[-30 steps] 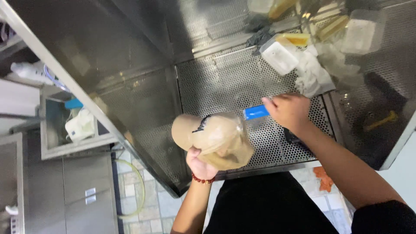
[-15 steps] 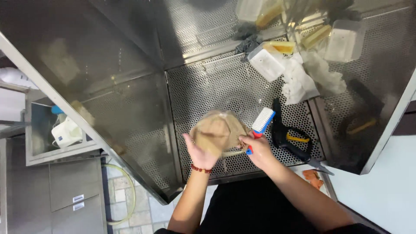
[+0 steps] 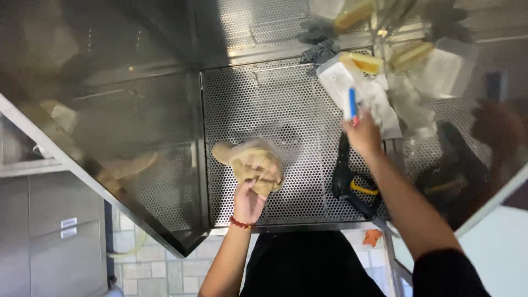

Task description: Using a handheld cleaning brush to scrub a tan baseball cap inside a metal cleaning booth.

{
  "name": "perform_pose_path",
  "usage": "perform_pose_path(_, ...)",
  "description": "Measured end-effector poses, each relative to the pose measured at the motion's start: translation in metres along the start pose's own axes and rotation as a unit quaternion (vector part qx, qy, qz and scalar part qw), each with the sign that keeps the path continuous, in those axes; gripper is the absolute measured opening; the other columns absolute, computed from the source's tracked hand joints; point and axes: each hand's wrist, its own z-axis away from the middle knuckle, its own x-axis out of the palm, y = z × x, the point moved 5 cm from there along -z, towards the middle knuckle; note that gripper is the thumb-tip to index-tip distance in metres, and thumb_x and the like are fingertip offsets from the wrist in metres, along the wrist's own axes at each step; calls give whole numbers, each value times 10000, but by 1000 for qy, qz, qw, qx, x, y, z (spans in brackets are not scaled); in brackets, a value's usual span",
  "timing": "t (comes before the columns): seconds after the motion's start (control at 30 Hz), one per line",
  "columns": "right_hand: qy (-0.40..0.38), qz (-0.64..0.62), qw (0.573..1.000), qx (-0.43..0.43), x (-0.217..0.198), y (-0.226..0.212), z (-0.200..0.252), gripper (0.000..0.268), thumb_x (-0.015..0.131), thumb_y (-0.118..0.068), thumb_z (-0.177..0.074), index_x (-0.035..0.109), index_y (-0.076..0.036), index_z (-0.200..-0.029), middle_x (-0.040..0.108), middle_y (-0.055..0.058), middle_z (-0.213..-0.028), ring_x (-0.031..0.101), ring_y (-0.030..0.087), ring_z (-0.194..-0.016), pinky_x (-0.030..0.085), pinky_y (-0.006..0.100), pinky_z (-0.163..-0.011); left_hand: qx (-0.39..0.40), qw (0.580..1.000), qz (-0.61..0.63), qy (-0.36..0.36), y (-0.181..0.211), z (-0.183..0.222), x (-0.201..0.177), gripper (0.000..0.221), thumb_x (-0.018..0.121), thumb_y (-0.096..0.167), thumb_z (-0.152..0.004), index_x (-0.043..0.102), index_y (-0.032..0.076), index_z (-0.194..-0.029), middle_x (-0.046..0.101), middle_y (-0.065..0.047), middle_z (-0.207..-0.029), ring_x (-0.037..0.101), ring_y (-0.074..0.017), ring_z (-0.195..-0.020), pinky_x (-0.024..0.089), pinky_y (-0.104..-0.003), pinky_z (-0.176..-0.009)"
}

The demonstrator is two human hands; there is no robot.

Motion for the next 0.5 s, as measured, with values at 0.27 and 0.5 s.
perform_pose_path(0.27,-41,261,964,-33,45,-3,-126,475,600,-462,-996,563,-90,-1288,715,238,-1013,700,435,-915,530,560,-760,-7,998,18,53,-34,-7,-39,519,567,190,-956,456,-13,-1420,601,-158,-1339,604,-325,-1204,506,-491,-1015)
perform_pose_path(0.5,-26,318,943,-98,44,-4,-132,442,581,-428,-1022,654,-59,-1253,729,226,-989,720,422,-887,545,540,-745,24,995,1,94,-37,6,-17,554,543,267,-996,420,82,-1504,560,-109,-1441,561,-293,-1293,475,-472,-1065)
